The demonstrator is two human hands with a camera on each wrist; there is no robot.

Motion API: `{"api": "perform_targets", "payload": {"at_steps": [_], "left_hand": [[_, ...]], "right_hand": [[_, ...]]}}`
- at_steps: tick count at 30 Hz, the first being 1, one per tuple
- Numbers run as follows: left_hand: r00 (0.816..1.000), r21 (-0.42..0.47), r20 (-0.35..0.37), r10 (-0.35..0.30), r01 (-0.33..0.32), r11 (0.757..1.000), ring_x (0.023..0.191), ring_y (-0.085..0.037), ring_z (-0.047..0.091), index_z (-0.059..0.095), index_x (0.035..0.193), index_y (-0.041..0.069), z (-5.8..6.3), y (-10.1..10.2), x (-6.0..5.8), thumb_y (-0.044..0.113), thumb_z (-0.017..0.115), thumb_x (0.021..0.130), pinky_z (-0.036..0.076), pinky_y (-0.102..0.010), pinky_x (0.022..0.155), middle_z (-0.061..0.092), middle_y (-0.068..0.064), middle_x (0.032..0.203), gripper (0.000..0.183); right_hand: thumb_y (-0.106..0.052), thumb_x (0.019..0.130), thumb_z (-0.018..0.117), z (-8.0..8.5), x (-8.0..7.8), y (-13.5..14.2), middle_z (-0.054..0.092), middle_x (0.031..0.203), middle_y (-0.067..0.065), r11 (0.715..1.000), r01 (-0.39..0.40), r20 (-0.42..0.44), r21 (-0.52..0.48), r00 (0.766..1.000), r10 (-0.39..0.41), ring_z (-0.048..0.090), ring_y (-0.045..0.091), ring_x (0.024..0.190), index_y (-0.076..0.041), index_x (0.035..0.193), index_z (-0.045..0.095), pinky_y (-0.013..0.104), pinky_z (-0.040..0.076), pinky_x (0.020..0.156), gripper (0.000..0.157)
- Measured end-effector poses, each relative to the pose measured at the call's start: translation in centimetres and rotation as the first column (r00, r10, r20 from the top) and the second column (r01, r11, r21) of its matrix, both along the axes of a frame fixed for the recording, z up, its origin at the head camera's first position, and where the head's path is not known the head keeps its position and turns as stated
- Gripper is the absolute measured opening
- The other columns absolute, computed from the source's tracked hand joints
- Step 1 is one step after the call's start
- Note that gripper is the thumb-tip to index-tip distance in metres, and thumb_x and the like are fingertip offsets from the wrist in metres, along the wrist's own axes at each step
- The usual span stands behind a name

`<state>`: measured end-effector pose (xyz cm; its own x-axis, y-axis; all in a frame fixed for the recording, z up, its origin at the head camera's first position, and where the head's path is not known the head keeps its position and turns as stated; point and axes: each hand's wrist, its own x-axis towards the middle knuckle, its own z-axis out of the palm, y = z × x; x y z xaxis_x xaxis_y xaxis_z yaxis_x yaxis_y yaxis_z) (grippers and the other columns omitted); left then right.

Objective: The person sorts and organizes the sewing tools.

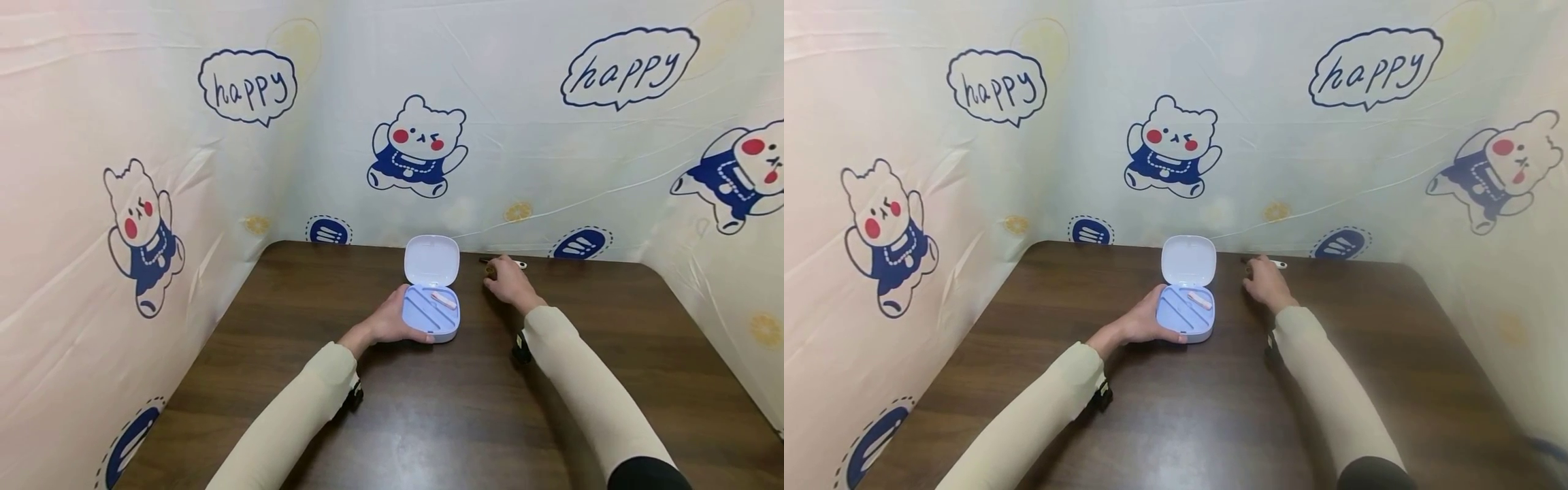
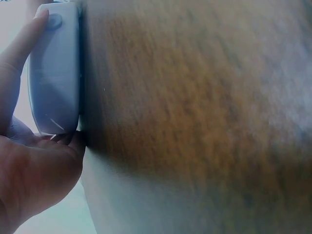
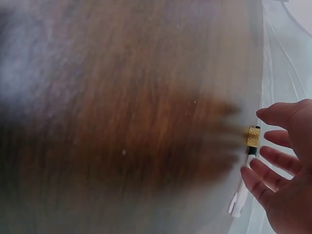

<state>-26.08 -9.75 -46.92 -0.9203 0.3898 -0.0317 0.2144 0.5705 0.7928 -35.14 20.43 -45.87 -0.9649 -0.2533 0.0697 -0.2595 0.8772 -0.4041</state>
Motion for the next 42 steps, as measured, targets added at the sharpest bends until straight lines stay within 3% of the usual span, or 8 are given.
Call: {"api": "perform_targets", "payload": {"at_steps": [5,13,20,24,28,32,36,42], "left_hand": [[1.000,-0.018,0.008,0.002,-0.002,1.000,0.120,-0.022,0.047,0.029,0.151,0.007,-0.1,0.1,0.0,0.039,0.097,0.066,0.040,-0.042,0.106,0.046,-0.009,0.139,0.113],[1.000,-0.003,0.005,-0.002,0.002,1.000,0.119,-0.023,0.048,0.031,0.151,0.007,0.0,0.0,-0.1,0.040,0.098,0.064,0.041,-0.041,0.105,0.047,-0.009,0.138,0.114],[1.000,-0.001,0.011,0.003,-0.003,1.000,0.119,-0.023,0.048,0.031,0.151,0.007,0.1,0.0,0.0,0.040,0.098,0.064,0.040,-0.041,0.106,0.047,-0.009,0.138,0.114],[1.000,0.005,0.013,0.005,-0.006,1.000,0.119,-0.022,0.048,0.031,0.151,0.007,0.1,-0.1,0.0,0.039,0.099,0.064,0.040,-0.041,0.106,0.047,-0.009,0.138,0.115],[1.000,0.008,0.017,0.010,-0.010,1.000,0.120,-0.023,0.048,0.030,0.152,0.007,0.1,0.0,0.1,0.039,0.099,0.064,0.040,-0.041,0.107,0.047,-0.009,0.139,0.116],[0.999,0.033,0.031,0.011,-0.012,0.999,0.123,-0.025,0.048,0.030,0.152,0.006,0.0,0.0,0.3,0.038,0.099,0.064,0.039,-0.044,0.109,0.047,-0.011,0.141,0.117],[1.000,0.029,0.028,0.012,-0.012,1.000,0.124,-0.024,0.048,0.029,0.153,0.006,-0.2,0.1,0.3,0.037,0.098,0.066,0.039,-0.044,0.109,0.046,-0.012,0.142,0.116],[1.000,0.025,0.011,0.001,-0.002,1.000,0.121,-0.024,0.048,0.030,0.151,0.006,0.0,0.1,0.2,0.035,0.098,0.066,0.040,-0.043,0.107,0.047,-0.011,0.139,0.113]], "right_hand": [[-0.012,0.097,0.065,-0.6,-0.2,0.0,0.056,0.126,0.030,1.000,0.000,-0.011,0.011,1.000,0.000,0.056,0.045,0.118,0.011,0.121,0.064,0.057,0.042,0.104,0.033],[-0.011,0.096,0.067,-0.7,-0.1,-0.3,0.068,0.096,0.020,1.000,0.024,-0.031,-0.002,0.999,-0.024,0.061,0.033,0.088,0.006,0.096,0.072,0.049,0.050,0.084,0.018],[-0.010,0.096,0.068,-0.7,0.5,-0.4,0.070,0.094,0.016,0.999,0.035,0.002,-0.032,0.999,-0.035,0.062,0.030,0.086,0.004,0.097,0.075,0.045,0.051,0.081,0.016],[-0.010,0.095,0.069,-0.5,1.2,-0.5,0.071,0.086,0.013,0.994,0.030,0.017,-0.104,0.999,-0.028,0.064,0.025,0.078,0.003,0.094,0.076,0.041,0.052,0.074,0.014],[-0.009,0.096,0.068,-0.1,2.1,-0.7,0.072,0.082,0.012,0.976,0.000,0.050,-0.216,0.999,0.011,0.069,0.021,0.071,0.003,0.093,0.076,0.037,0.055,0.068,0.015],[-0.009,0.098,0.067,0.4,2.9,-1.2,0.072,0.091,0.015,0.948,-0.036,0.083,-0.318,0.994,0.065,0.073,0.024,0.076,0.005,0.097,0.075,0.034,0.056,0.068,0.016],[-0.011,0.098,0.068,0.9,3.7,-1.9,0.073,0.095,0.016,0.922,-0.048,0.103,-0.385,0.990,0.094,0.074,0.029,0.081,0.003,0.100,0.075,0.034,0.057,0.069,0.016],[-0.014,0.097,0.070,1.8,5.0,-3.7,0.075,0.092,0.013,0.891,-0.097,0.067,-0.443,0.988,0.141,0.073,0.031,0.083,0.000,0.101,0.077,0.032,0.056,0.069,0.015]]}}
